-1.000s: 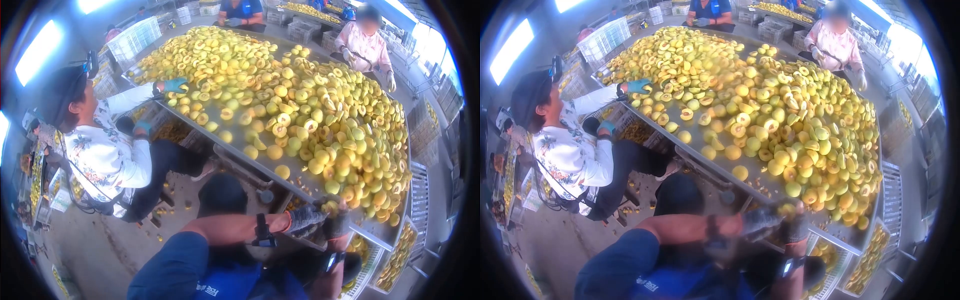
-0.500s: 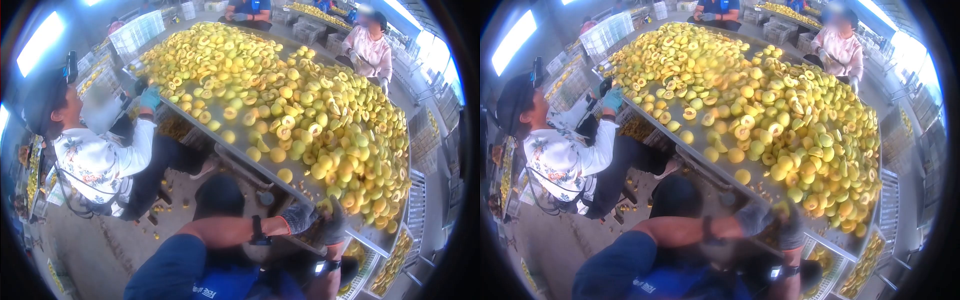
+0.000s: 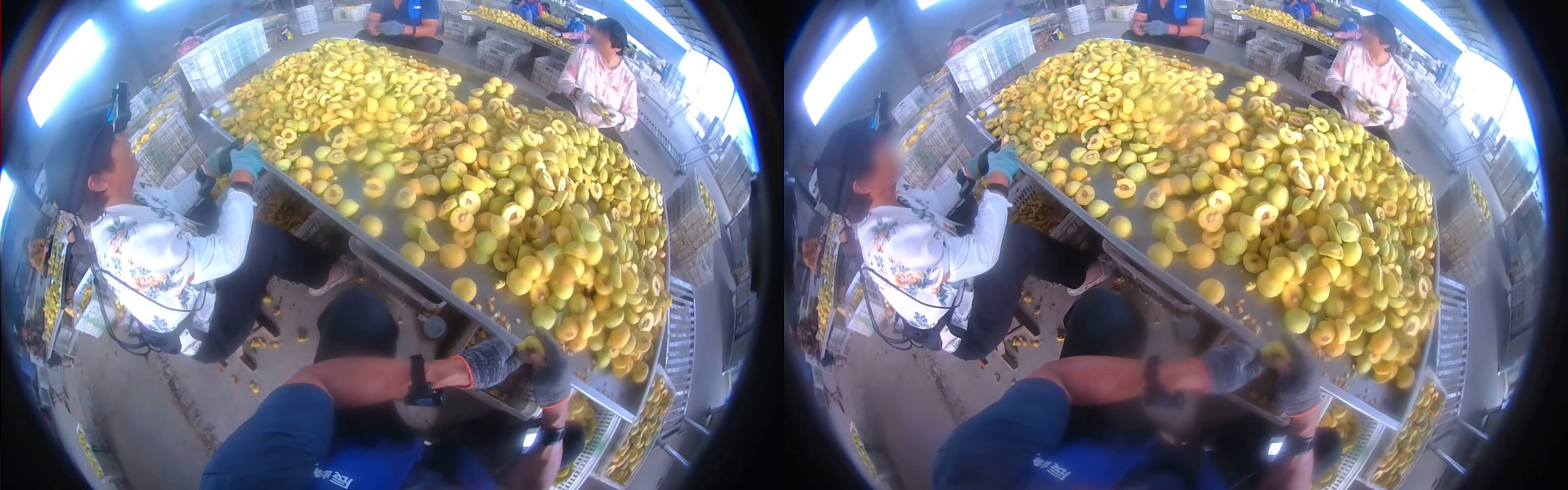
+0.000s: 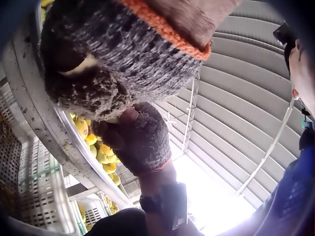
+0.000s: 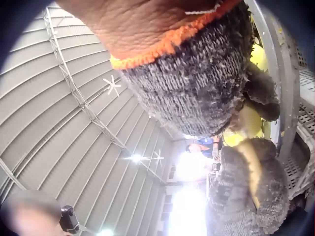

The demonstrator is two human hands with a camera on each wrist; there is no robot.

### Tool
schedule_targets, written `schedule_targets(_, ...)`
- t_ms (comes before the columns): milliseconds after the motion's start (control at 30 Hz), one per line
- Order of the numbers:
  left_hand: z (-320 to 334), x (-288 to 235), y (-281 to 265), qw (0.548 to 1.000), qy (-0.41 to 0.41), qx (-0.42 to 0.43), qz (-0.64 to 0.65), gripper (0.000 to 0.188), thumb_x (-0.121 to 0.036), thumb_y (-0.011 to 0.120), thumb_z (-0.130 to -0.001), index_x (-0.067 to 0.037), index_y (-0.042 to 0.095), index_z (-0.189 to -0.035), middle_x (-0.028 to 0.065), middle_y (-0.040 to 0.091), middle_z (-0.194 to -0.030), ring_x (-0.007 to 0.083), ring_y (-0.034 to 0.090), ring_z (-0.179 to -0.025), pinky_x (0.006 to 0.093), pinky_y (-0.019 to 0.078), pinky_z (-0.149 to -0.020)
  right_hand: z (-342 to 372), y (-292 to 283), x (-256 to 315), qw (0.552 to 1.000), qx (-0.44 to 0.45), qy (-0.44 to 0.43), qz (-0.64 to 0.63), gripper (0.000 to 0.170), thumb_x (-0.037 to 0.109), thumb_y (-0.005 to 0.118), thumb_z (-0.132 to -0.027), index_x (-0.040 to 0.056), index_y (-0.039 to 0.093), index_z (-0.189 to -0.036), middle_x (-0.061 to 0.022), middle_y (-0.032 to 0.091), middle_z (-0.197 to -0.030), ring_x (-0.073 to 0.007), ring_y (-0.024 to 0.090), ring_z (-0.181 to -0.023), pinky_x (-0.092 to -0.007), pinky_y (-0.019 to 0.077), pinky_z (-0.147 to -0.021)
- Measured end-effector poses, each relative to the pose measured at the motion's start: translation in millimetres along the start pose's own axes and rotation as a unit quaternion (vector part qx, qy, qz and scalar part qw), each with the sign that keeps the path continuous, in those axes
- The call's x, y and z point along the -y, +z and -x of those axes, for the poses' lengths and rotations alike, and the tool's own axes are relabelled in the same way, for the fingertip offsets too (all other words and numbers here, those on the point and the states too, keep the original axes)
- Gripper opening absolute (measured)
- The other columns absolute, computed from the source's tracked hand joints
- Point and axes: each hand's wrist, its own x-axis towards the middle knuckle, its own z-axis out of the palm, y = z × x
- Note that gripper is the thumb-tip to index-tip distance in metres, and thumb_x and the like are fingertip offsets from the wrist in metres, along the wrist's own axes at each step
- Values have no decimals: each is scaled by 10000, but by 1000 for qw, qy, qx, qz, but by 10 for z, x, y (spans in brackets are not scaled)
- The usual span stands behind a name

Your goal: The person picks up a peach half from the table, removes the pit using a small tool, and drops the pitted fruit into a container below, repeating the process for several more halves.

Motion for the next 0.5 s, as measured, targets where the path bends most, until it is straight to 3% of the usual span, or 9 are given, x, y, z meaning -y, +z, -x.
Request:
schedule_targets(133,-6,-71,-90,998,12,7,55,329,-316,522,-1026,-43,667,-1141,252,687,-1004,432,654,-939,483,496,-828,44,83,96,998,-64,7,16,442,176,635,-909,7,602,-1317,-206,692,-1114,-381,662,-1044,-429,507,-921)
schedule_targets(233,9,-42,-83,997,36,2,68,325,-311,524,-1028,-45,674,-1141,237,697,-1014,403,665,-958,453,498,-838,17,37,143,999,-35,15,-6,432,181,628,-921,3,604,-1313,-204,695,-1106,-373,663,-1037,-423,507,-920)
schedule_targets(333,-28,36,-6,994,15,22,103,314,-296,529,-1030,-47,676,-1153,218,709,-1011,360,675,-972,426,492,-856,-21,-106,97,997,57,24,-50,426,193,620,-939,0,601,-1318,-204,695,-1107,-368,666,-1032,-416,508,-913)
schedule_targets(500,25,14,-11,991,25,2,128,305,-284,542,-1028,-34,676,-1140,203,711,-1006,311,676,-956,407,485,-855,24,-47,58,999,23,11,-23,433,213,623,-952,-6,597,-1325,-204,694,-1124,-353,671,-1036,-412,508,-921)
